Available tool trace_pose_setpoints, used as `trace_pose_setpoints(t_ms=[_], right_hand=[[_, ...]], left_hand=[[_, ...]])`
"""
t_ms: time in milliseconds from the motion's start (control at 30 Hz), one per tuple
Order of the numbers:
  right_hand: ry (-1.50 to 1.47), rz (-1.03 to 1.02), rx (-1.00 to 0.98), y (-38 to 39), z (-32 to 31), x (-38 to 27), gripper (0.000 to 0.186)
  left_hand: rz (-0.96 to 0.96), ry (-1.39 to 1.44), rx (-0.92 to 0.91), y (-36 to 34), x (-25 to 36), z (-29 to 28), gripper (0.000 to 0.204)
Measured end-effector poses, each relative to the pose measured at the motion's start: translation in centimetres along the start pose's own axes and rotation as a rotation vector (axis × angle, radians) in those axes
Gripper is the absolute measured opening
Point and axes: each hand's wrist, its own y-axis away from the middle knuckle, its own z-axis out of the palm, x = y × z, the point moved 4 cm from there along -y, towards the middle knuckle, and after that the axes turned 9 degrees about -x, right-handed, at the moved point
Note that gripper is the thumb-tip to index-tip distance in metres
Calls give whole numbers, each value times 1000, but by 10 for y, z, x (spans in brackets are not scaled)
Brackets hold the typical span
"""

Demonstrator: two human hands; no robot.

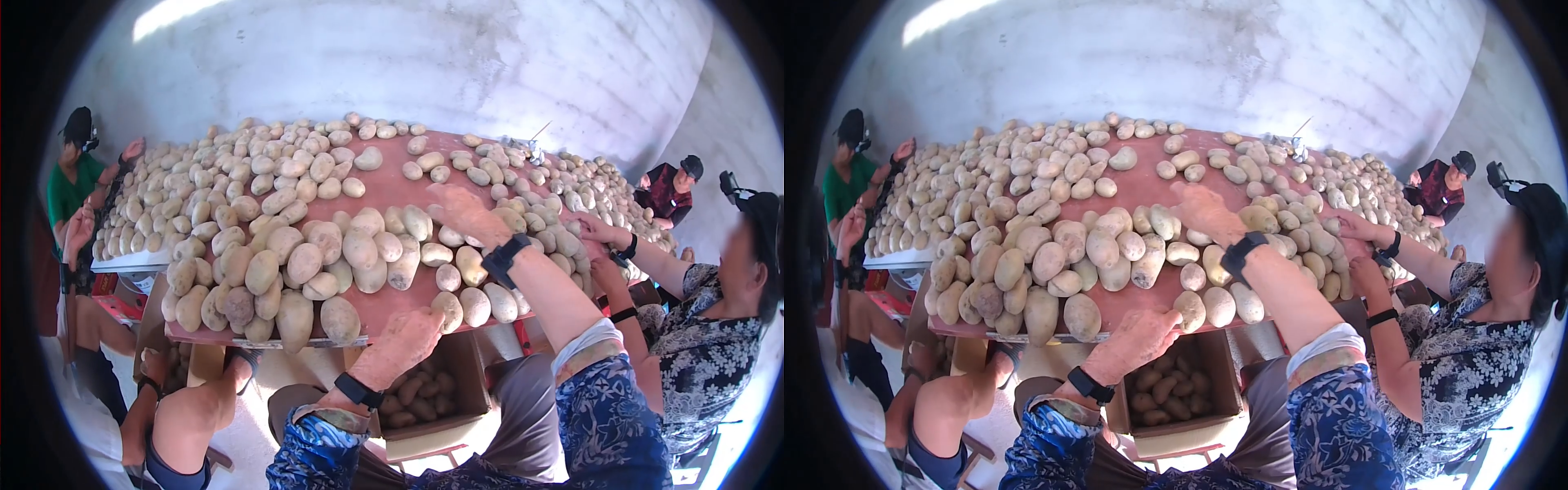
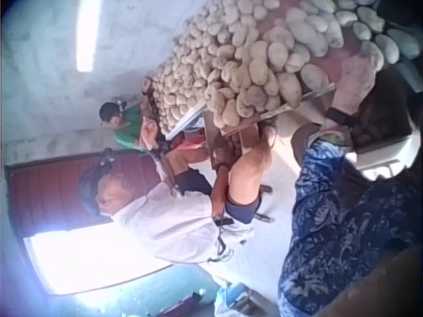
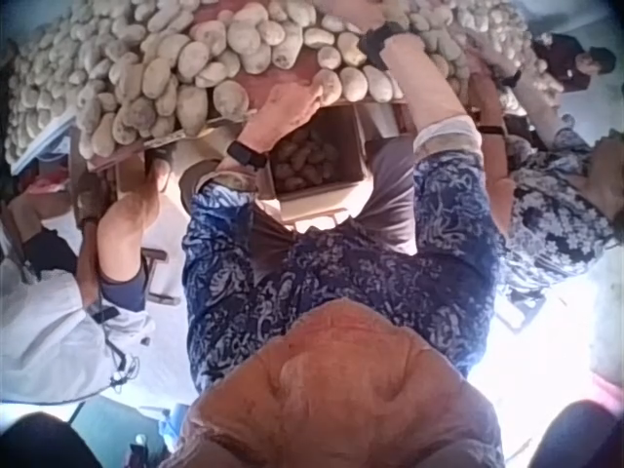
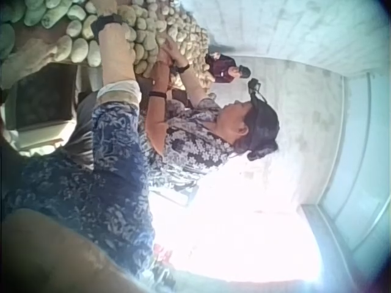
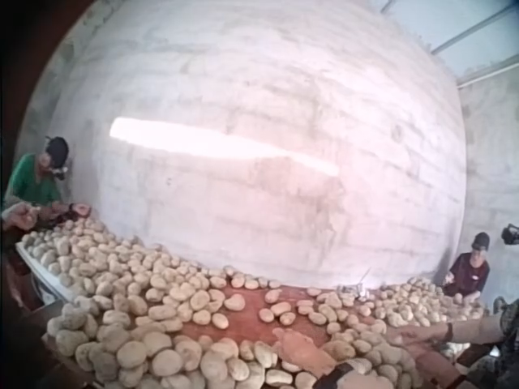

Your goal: Sorting a large quantity of potatoes on a table into boxes.

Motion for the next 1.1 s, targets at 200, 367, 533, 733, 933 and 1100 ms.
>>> trace_pose_setpoints(t_ms=[200,367,533,733,933,1100], right_hand=[[-6,-48,-107,-37,64,-19,54],[-95,-14,-113,-29,75,-25,55],[-86,40,-75,-35,62,-2,35],[-45,91,73,8,-2,33,37],[-43,133,108,49,-44,104,36],[-30,218,-27,65,-43,97,43]], left_hand=[[-72,-45,-127,-6,3,-6,14],[-57,-40,-114,1,-2,-6,17],[-3,-62,-43,-1,0,-4,17],[-81,-86,-143,8,-3,-5,16],[34,-59,-62,-1,3,2,14],[2,-92,-88,-2,-2,7,16]])
